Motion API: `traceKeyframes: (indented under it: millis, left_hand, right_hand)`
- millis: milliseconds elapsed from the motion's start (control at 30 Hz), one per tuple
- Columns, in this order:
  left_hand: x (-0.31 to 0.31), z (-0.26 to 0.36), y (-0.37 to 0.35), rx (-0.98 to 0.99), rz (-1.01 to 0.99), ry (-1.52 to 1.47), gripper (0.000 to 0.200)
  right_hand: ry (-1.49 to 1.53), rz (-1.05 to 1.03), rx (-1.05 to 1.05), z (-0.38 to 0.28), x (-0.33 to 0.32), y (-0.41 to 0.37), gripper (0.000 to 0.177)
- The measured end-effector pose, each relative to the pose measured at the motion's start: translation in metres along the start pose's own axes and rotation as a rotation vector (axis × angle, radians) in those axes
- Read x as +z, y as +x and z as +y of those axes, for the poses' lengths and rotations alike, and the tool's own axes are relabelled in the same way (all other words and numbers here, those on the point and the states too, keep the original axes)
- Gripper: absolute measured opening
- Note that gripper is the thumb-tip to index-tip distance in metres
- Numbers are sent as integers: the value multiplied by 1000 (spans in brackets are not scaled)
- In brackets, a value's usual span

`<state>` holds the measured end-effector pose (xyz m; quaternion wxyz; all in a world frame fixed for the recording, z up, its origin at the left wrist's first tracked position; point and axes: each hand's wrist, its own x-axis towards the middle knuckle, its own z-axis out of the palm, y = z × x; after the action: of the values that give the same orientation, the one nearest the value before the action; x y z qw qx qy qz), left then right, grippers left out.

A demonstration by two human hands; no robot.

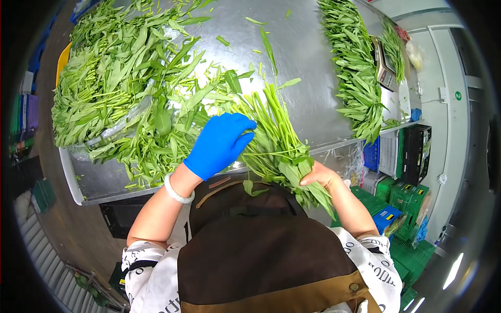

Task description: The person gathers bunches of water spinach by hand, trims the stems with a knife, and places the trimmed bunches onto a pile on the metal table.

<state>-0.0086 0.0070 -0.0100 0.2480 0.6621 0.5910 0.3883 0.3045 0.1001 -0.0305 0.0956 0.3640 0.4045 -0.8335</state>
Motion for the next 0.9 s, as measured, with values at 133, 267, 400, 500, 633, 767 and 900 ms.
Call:
traceKeyframes:
  millis: [133,267,400,500,633,767,900]
  left_hand:
    - [-2,-6,2,-144,30,-222,17]
    - [-4,-7,7,-6,-56,-10,16]
    - [-2,-11,9,94,-62,158,15]
    - [-5,-20,15,79,118,234,28]
    - [-31,-44,10,-443,430,-431,15]
    - [-48,-101,0,-656,618,-625,26]
    - [0,-118,-31,-825,448,-583,49]
  right_hand:
    - [-82,-11,-2,-3,-2,0,94]
    - [-28,-66,7,-10,2,3,89]
    - [-310,-146,-18,-19,5,10,83]
    - [-222,-107,5,-22,4,7,84]
    - [-158,-57,5,-24,-3,-1,88]
    - [-100,-3,-12,-12,-7,-5,97]
    - [-79,38,-52,-11,-4,1,102]
